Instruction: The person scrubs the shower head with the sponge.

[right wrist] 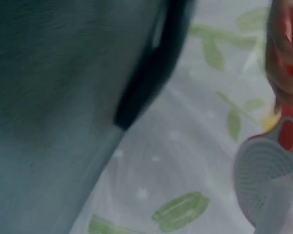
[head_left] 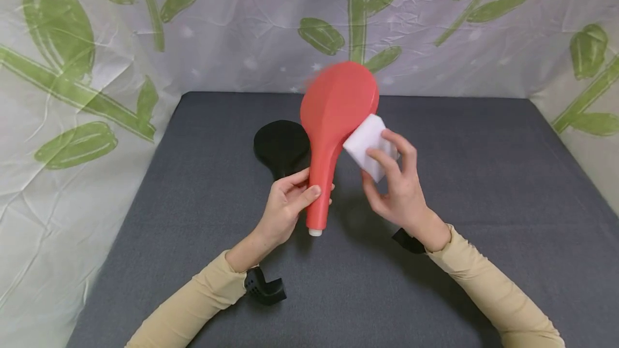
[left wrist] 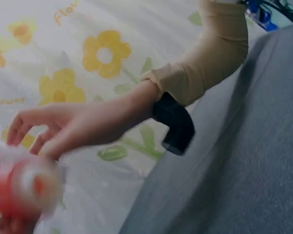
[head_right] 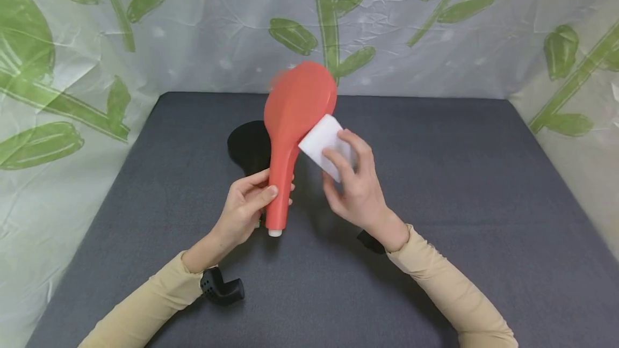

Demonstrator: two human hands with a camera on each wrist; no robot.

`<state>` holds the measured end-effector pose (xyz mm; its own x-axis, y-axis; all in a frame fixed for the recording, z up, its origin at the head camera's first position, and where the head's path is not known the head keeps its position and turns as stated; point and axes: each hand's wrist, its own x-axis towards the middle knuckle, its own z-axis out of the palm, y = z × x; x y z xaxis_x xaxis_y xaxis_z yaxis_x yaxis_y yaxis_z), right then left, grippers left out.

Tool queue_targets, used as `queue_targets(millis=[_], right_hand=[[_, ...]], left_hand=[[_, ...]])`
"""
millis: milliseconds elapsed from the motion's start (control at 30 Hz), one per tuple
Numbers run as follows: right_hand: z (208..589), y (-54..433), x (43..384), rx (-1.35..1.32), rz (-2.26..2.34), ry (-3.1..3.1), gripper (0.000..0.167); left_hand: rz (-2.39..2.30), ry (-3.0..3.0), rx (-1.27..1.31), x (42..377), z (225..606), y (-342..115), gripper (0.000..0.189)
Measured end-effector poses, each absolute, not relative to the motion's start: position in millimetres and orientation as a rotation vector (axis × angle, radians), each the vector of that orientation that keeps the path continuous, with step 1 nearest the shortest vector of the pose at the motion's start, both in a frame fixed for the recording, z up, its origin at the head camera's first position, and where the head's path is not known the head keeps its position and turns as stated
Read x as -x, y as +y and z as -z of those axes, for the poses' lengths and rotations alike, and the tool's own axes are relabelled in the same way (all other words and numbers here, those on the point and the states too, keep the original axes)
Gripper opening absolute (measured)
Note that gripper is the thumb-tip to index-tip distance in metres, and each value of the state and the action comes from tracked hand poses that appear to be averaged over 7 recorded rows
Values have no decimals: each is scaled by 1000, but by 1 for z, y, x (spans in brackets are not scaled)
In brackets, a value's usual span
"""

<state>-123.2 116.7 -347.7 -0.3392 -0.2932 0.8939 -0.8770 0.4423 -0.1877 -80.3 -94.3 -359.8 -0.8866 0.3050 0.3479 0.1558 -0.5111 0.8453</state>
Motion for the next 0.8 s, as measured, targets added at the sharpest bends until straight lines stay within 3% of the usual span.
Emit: queue_targets(millis=[267, 667, 800], right_hand=[[343, 107, 124, -902, -1158, -1763, 41], [353, 104, 119, -1323, -806, -1653, 21], [346, 108, 122, -1342, -795, -1641, 22]], left_hand=[[-2402, 1176, -798, 80, 364, -90, 59], [-2309, 1105, -623, 76, 363, -90, 33], [-2262, 1086, -679, 79, 366, -91, 46]])
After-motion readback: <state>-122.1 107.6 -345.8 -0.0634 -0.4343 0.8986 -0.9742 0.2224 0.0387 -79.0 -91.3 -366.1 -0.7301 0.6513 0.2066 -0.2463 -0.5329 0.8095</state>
